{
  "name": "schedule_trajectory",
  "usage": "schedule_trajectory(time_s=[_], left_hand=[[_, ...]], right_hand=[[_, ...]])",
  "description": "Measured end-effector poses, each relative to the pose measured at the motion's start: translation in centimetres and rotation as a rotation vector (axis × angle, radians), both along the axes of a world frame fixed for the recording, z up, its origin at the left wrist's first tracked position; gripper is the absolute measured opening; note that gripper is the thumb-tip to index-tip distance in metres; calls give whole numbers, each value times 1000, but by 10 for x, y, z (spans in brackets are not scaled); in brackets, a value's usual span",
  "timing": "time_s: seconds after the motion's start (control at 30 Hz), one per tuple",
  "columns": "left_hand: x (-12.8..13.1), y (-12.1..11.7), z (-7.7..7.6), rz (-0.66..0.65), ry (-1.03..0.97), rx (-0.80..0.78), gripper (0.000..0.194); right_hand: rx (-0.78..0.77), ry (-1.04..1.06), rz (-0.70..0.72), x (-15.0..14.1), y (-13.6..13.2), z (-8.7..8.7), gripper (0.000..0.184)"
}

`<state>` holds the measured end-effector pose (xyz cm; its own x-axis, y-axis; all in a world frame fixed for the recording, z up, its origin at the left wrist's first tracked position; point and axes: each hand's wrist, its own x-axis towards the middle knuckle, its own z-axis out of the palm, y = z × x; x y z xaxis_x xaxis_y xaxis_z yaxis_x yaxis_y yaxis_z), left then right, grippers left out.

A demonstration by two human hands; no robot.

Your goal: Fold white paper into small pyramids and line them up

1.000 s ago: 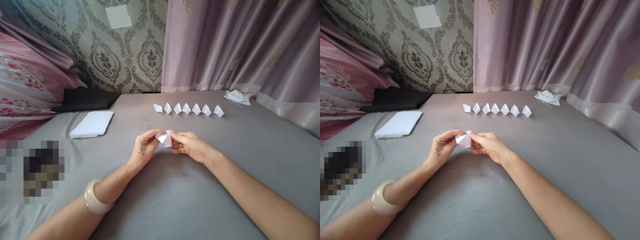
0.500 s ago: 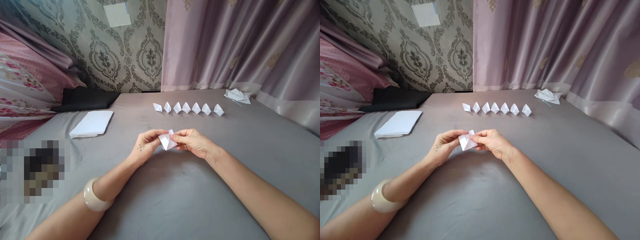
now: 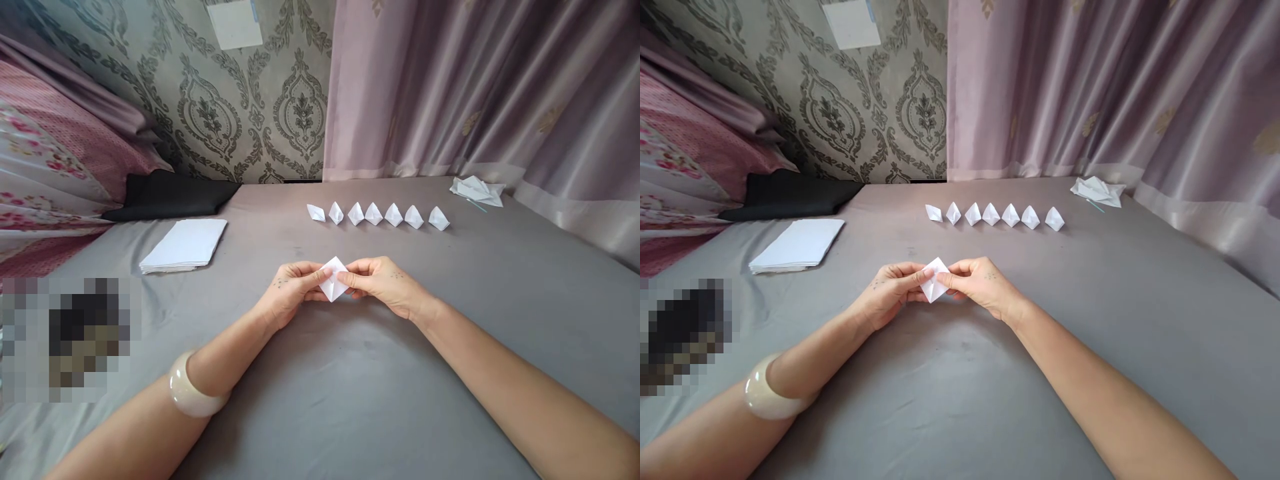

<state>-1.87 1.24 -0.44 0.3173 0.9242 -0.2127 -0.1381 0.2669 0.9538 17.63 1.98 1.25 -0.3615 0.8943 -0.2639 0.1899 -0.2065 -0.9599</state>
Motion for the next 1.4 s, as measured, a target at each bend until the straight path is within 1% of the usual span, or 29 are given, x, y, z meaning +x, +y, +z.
schedule_trajectory(time_s=[0.13,0.2,0.3,0.4,0.47,0.53,0.6,0.67,0.77,0.83,0.93,1.03,1.13,1.2,1.3,1.4], left_hand=[[-2,1,2,-47,-25,-41,37],[-3,1,3,-56,-13,-31,38],[-3,0,3,-27,33,14,36],[-2,-1,2,22,62,38,34],[-1,-1,2,15,54,27,34],[1,-1,2,-9,41,16,34],[3,-1,3,1,40,22,33],[5,-2,4,45,61,41,33],[8,-3,2,81,109,105,33],[8,-3,-1,62,140,149,33],[7,-2,-4,20,179,162,32],[6,-2,-4,-22,186,180,32],[5,-2,0,-30,168,212,32],[6,-2,2,-16,165,199,32],[5,-2,3,-26,176,135,33],[4,0,2,-64,210,97,35]], right_hand=[[-15,22,-11,3,3,-2,32],[-32,29,-12,4,4,-2,31],[-47,38,-4,4,4,0,32],[-1,-4,-28,3,4,2,30],[33,-33,-23,3,4,3,29],[33,-37,2,4,5,3,30],[-7,-18,0,4,5,3,31],[-73,14,-2,2,2,3,32],[-166,67,14,-5,-2,-1,31],[-212,98,9,-9,-5,-4,26],[-249,115,-25,-11,-5,-6,19],[-243,108,-19,-9,-3,-6,18],[-244,116,10,-8,-3,-5,22],[-191,117,-11,-9,-4,-5,27],[-73,64,-45,-11,-5,-5,31],[-27,12,-68,-11,-5,-5,34]])
